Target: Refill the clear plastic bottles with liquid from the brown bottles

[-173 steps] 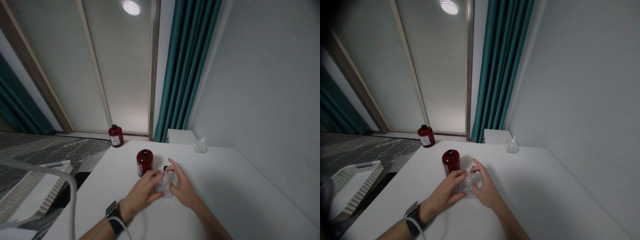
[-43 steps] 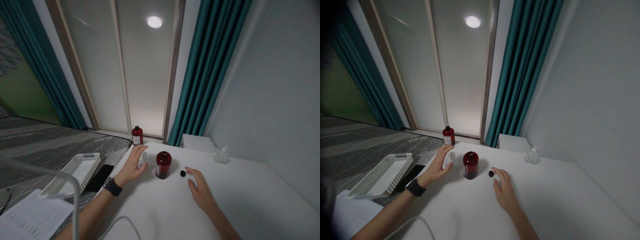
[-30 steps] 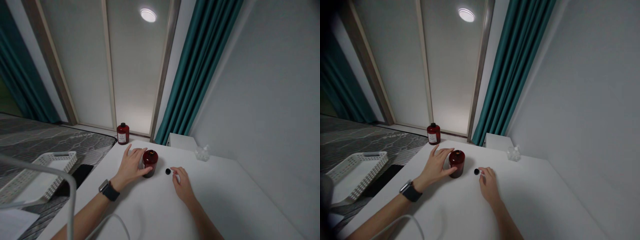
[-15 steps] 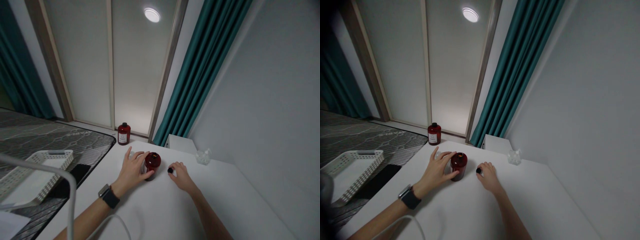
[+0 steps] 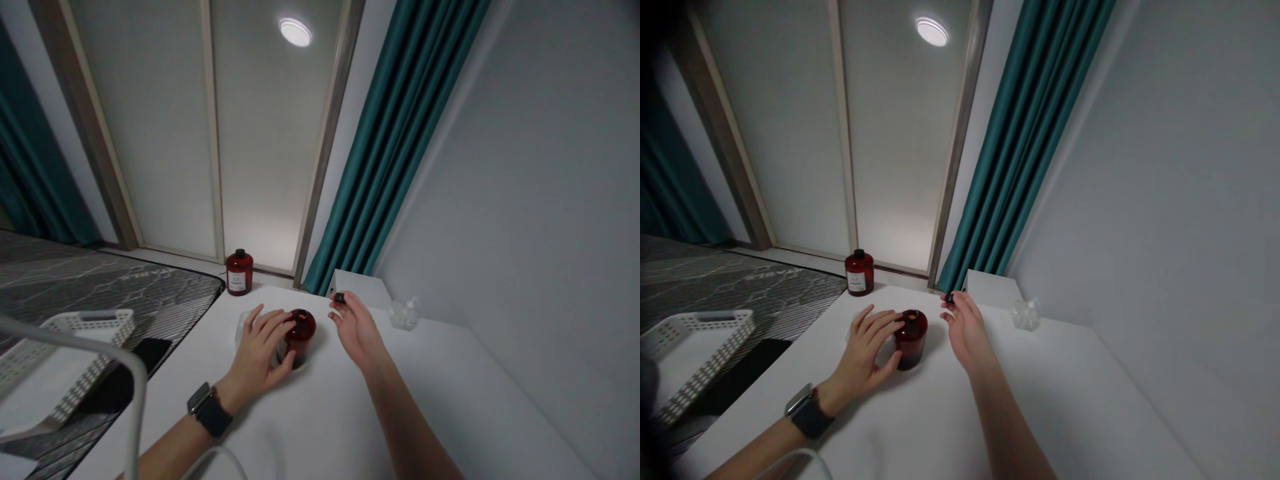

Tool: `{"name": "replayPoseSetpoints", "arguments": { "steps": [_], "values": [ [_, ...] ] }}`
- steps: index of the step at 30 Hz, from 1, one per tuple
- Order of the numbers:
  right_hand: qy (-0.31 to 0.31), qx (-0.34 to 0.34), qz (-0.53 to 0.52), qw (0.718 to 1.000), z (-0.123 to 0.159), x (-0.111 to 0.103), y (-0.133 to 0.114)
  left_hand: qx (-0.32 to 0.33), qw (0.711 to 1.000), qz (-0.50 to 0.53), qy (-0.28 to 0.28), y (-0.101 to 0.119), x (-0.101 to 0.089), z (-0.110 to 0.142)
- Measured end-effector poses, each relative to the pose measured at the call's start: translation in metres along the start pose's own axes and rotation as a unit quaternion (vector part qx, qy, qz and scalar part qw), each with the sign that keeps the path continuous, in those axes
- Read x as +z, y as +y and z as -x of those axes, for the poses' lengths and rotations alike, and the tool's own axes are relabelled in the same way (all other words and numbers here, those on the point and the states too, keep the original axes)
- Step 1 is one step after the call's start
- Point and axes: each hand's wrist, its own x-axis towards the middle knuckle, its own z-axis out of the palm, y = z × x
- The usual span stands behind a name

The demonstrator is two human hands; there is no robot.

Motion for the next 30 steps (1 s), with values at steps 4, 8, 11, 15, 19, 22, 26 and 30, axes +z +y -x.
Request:
{"name": "replayPoseSetpoints", "arguments": {
  "steps": [4, 8, 11, 15, 19, 22, 26, 30],
  "values": [
    [0.005, -0.026, 0.02, 0.999, 0.014, 0.02, -0.001, -0.004, 1.0, 0.005, -0.003, 0.0, -0.001, 0.0],
    [-0.021, -0.116, 0.155, 0.981, 0.024, 0.039, 0.0, -0.012, 1.0, 0.015, -0.011, 0.001, -0.003, 0.0],
    [-0.039, -0.133, 0.194, 0.971, 0.028, 0.043, 0.005, -0.018, 0.999, 0.02, -0.019, 0.001, -0.003, 0.0],
    [-0.037, -0.148, 0.211, 0.966, 0.031, 0.043, 0.012, -0.019, 0.999, 0.027, -0.021, 0.002, -0.004, -0.002],
    [0.014, -0.159, 0.233, 0.959, 0.033, 0.048, 0.016, -0.02, 0.999, 0.028, -0.014, 0.002, -0.005, -0.003],
    [0.014, -0.176, 0.239, 0.955, 0.034, 0.05, 0.016, -0.026, 0.999, 0.027, -0.016, 0.001, -0.005, -0.002],
    [-0.017, -0.192, 0.212, 0.958, 0.035, 0.048, 0.016, -0.031, 0.999, 0.029, -0.015, 0.001, -0.004, -0.002],
    [0.007, -0.215, 0.24, 0.947, 0.037, 0.047, 0.017, -0.027, 0.999, 0.028, -0.014, 0.001, -0.003, -0.002]
  ]
}}
